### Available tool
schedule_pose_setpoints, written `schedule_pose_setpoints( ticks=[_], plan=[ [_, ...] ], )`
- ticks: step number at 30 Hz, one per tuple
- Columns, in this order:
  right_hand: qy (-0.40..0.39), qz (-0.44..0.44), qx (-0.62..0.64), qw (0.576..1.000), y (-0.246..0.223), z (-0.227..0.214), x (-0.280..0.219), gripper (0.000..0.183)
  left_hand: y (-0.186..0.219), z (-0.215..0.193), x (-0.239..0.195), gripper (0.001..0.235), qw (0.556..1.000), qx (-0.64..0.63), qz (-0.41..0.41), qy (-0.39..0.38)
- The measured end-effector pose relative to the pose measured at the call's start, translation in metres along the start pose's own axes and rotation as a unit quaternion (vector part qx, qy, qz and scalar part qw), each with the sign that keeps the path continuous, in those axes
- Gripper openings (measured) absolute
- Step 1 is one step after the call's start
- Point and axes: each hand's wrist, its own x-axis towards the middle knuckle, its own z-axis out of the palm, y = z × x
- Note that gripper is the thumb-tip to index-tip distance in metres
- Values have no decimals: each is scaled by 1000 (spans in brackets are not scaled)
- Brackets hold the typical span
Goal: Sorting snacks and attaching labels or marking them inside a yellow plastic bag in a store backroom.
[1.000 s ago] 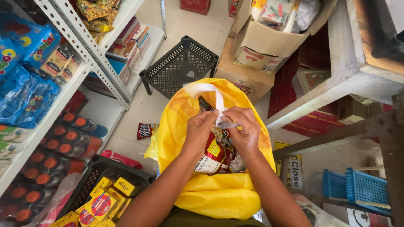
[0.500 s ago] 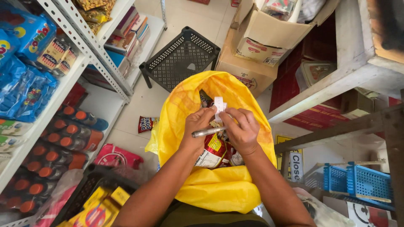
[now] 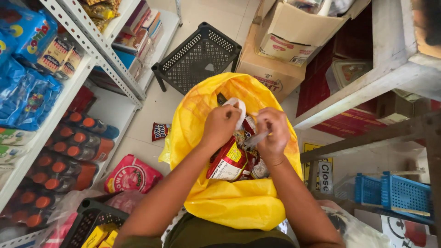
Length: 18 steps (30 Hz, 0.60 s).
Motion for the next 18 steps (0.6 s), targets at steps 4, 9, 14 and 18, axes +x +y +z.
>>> schedule_pose_setpoints(
  ticks=[4,9,14,18],
  plan=[
    [38,69,13,997,-2,-6,2,12,-8,13,11,25,954,293,51,-42],
    [55,95,5,994,2,-12,3,9,7,27,21,19,852,479,17,-212],
    [57,160,58,984,8,-12,1,8,-8,38,26,28,838,484,36,-249],
    [41,242,122,962,28,-8,-15,7,6,28,23,42,854,449,44,-257]
  ],
)
